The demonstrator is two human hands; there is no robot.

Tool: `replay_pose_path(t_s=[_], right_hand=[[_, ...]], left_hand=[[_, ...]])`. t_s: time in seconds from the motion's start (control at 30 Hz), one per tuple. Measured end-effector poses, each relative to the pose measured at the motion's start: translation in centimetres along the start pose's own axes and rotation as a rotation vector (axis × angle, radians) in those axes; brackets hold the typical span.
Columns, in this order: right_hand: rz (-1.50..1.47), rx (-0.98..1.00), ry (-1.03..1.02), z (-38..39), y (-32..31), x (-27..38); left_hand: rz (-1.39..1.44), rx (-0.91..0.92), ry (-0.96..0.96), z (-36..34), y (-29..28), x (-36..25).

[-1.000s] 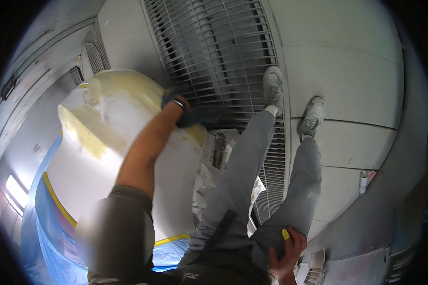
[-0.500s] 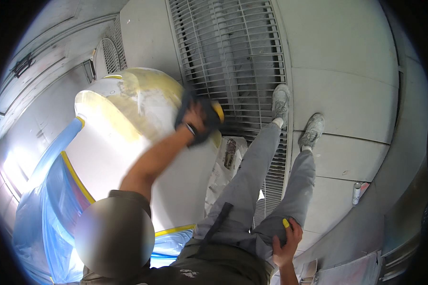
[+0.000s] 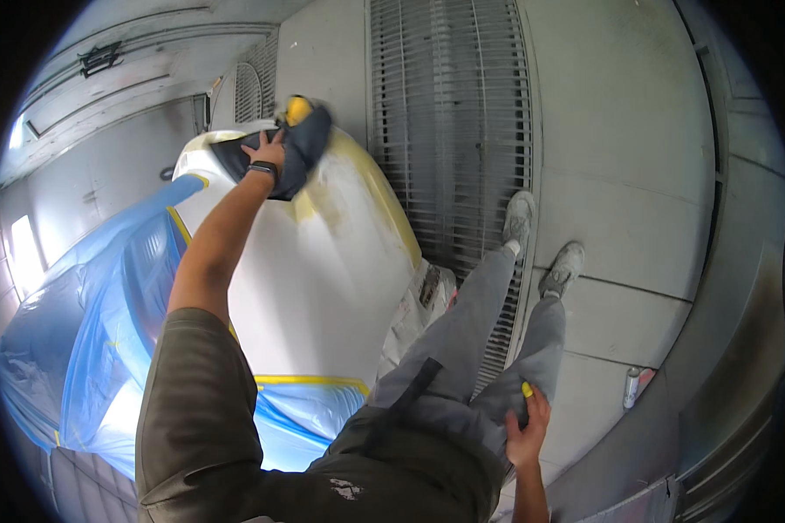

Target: The person wipes the front bumper of a white car with a yellow cloth, then uses a spray gun to apply a clear coat to the bumper. The car is masked with blue plastic and yellow tape in a paint booth.

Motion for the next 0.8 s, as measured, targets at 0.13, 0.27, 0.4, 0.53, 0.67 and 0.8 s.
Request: replay_pose_path(t_s=[0.13, 0.27, 0.4, 0.53, 0.67, 0.8], right_hand=[[-0.055, 0.01, -0.001, 0.3, -2.0, -0.1], [-0.019, 0.063, -0.039, -0.2, -3.2, -0.3], [-0.05, 0.029, -0.06, -0.2, -4.8, -0.1], [-0.075, 0.032, -0.122, -1.2, -5.6, 0.2], [-0.046, 0.073, -0.205, -3.8, -5.0, 0.2], [-0.036, 0.154, -0.223, -5.1, -4.7, 0.5]], left_hand=[[-0.365, -0.536, -0.007, 8.1, 5.8, -3.1], [0.052, -0.226, 0.499, 26.5, 15.4, -11.5], [-0.018, 0.343, 0.855, 41.0, 22.6, -13.1], [0.252, 0.44, 0.707, 38.9, 20.3, -6.5], [0.37, 0.13, 0.382, 28.3, 8.8, 5.3], [-0.355, -0.138, 0.065, 28.2, 2.0, 10.3]])
Point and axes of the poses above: each hand's wrist, its own z-axis away from the middle knuckle, its own y-axis out of the palm, x = y × z, the point moved 4 cm from there along -z, towards the middle knuckle, and after that the axes turned 14 degrees about -y, right-handed, at the moved point
